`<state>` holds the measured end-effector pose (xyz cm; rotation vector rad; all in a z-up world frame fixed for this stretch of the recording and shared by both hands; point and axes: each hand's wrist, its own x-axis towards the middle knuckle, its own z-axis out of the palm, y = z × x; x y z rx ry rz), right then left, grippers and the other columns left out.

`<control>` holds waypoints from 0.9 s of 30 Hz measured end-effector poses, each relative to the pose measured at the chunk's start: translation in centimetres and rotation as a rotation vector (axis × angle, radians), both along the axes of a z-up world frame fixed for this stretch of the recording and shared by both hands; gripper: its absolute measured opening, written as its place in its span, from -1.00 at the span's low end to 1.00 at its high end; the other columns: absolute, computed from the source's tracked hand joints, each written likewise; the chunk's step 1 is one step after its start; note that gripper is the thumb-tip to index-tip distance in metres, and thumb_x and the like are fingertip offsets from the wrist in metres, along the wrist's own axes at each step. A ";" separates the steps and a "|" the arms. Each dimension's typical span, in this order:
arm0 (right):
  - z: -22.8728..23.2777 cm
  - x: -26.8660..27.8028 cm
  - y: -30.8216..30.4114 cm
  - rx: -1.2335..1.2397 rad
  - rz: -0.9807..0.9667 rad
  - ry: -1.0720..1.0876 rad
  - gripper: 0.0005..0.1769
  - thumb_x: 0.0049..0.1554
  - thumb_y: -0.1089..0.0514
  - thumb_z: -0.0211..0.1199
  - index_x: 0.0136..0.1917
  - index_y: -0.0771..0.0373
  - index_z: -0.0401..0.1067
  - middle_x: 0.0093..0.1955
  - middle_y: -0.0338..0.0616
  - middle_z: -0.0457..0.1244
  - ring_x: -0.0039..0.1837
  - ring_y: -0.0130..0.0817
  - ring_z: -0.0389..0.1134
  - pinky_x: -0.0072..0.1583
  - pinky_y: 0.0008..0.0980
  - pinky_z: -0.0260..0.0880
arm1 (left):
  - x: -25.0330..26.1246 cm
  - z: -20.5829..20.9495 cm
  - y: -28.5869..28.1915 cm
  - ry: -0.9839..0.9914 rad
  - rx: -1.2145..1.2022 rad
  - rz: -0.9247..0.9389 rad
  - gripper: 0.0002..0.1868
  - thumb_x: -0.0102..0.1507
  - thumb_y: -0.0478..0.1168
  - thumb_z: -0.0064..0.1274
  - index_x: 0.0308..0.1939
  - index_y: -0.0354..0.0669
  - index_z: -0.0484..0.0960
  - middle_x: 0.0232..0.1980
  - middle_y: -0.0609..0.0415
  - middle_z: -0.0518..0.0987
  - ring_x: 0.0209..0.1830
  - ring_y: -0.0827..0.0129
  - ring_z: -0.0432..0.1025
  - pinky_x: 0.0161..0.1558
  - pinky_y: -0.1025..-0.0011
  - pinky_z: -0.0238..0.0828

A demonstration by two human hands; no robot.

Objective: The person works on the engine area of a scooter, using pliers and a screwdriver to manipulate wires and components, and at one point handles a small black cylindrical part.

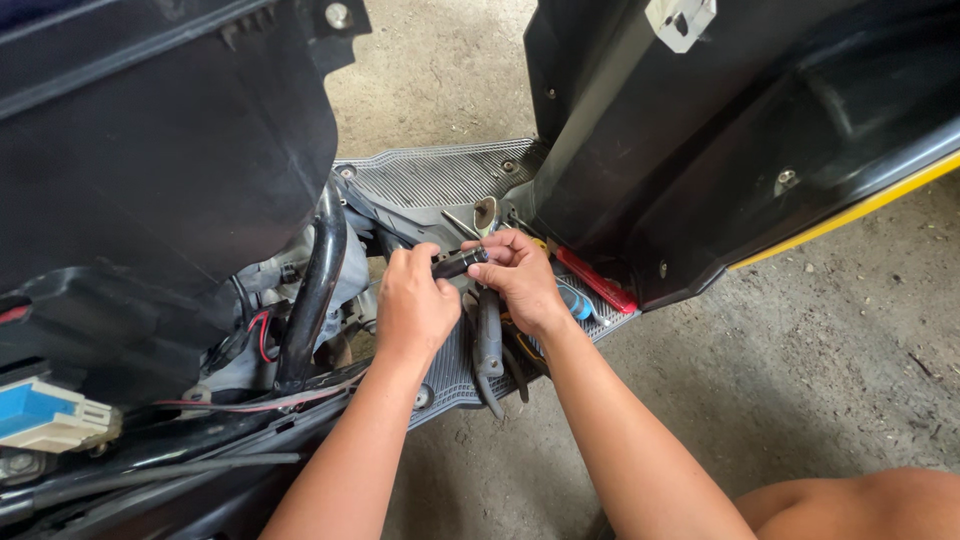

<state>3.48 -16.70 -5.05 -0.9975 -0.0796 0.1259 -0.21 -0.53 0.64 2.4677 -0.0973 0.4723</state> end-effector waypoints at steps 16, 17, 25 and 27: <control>0.0 0.3 0.3 -0.026 0.032 0.062 -0.90 0.21 0.32 0.23 -0.16 0.30 0.36 0.18 0.18 0.37 0.06 -0.28 0.46 0.07 -0.28 0.59 | -0.3 0.4 0.6 0.124 0.177 0.126 -0.71 0.14 -0.27 0.24 -0.06 -0.10 0.64 -0.01 0.00 0.48 0.04 0.03 0.40 0.02 0.09 0.37; 0.0 0.4 0.3 -0.034 0.029 0.066 -0.90 0.21 0.31 0.22 -0.16 0.30 0.36 0.17 0.18 0.37 0.04 -0.27 0.46 0.07 -0.27 0.60 | -0.3 0.4 0.6 0.123 0.177 0.128 -0.71 0.14 -0.27 0.24 -0.06 -0.10 0.64 -0.01 0.00 0.48 0.04 0.03 0.40 0.02 0.09 0.37; 0.2 0.4 0.3 -0.033 0.041 0.070 -0.90 0.22 0.29 0.23 -0.11 0.32 0.35 0.17 0.18 0.38 0.03 -0.26 0.47 0.07 -0.29 0.59 | -0.3 0.4 0.6 0.135 0.149 0.127 -0.70 0.13 -0.27 0.25 -0.06 -0.10 0.64 -0.01 -0.01 0.47 0.04 0.02 0.39 0.01 0.09 0.37; 0.9 0.2 0.4 -0.044 0.037 0.071 -0.89 0.22 0.29 0.24 -0.10 0.33 0.34 0.17 0.17 0.39 0.02 -0.26 0.47 0.07 -0.30 0.59 | -0.3 0.2 0.7 0.126 0.159 0.136 -0.71 0.12 -0.27 0.26 -0.07 -0.09 0.65 -0.02 0.00 0.47 0.04 0.02 0.39 0.01 0.08 0.36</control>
